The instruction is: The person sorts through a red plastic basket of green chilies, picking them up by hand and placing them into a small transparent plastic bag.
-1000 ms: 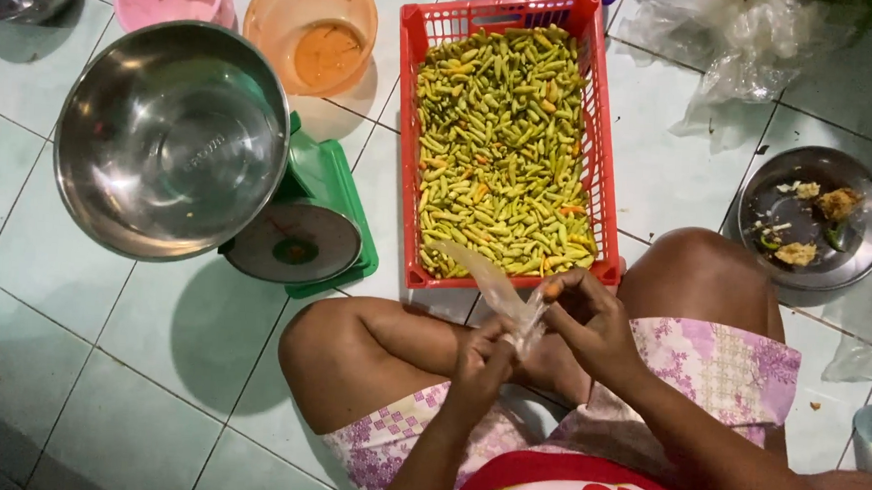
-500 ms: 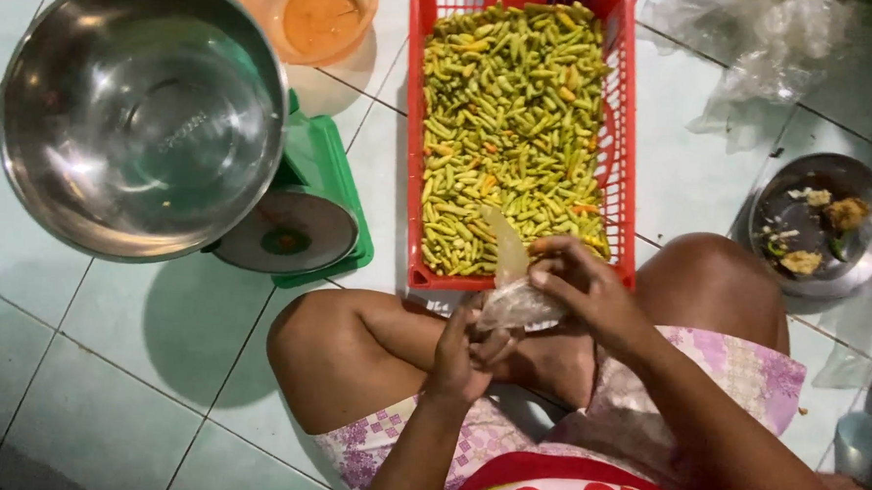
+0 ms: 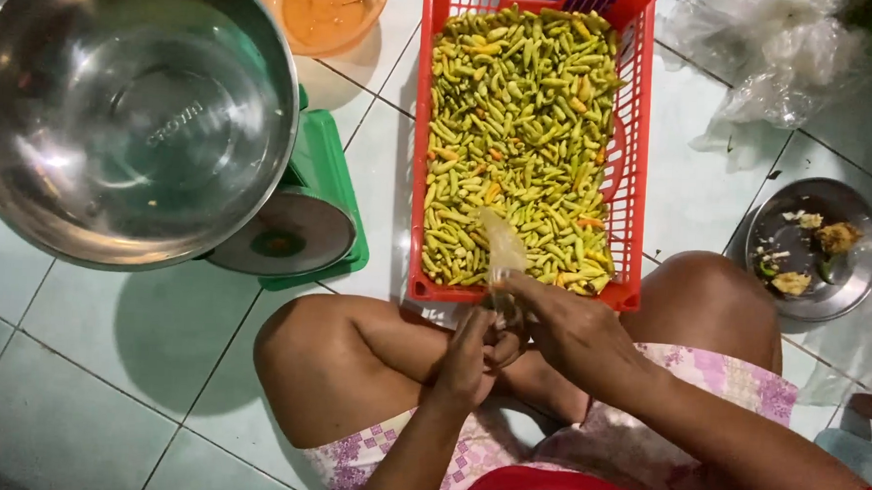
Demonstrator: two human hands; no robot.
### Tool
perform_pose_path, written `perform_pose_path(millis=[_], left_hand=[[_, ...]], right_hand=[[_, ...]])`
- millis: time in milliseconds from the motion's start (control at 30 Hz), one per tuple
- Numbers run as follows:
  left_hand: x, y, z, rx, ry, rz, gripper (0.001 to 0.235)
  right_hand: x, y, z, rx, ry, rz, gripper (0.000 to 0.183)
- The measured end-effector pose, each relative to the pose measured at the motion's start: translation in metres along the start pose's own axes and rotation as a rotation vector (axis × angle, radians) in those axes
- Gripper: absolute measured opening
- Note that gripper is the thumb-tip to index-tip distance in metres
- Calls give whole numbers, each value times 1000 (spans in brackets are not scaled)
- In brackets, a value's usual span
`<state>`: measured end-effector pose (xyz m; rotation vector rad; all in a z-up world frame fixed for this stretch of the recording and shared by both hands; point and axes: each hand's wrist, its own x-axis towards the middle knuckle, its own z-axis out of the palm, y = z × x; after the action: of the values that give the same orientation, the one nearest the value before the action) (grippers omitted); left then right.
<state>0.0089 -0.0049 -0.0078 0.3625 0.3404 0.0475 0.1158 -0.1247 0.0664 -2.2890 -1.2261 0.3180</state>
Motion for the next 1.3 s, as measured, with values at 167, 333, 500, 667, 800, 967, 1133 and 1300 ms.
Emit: perform_pose_path(millis=[167, 333, 500, 667, 800, 967, 1133, 1300], left_hand=[[6, 23, 2, 54, -80, 12, 19], [22, 1, -38, 59, -86, 99, 20], [25, 3, -38, 100, -12, 170, 19], [22, -4, -44, -52, 34, 51, 12], [21, 4, -38, 27, 18, 61, 12], [29, 17, -20, 90, 9, 166, 13], [34, 14, -15, 81, 31, 190, 13], [41, 8, -7, 135, 80, 215, 17]], right_hand=[[34, 3, -5, 216, -107, 4, 67], [82, 44, -11, 755, -211, 107, 65], [161, 140, 5, 114, 140, 213, 37], [218, 187, 17, -181, 96, 322, 52], [204, 175, 39, -382, -51, 367, 77], [158, 167, 52, -421, -55, 72, 68], [128, 183, 67, -313, -202, 97, 50], [128, 106, -34, 382, -265, 510, 25]])
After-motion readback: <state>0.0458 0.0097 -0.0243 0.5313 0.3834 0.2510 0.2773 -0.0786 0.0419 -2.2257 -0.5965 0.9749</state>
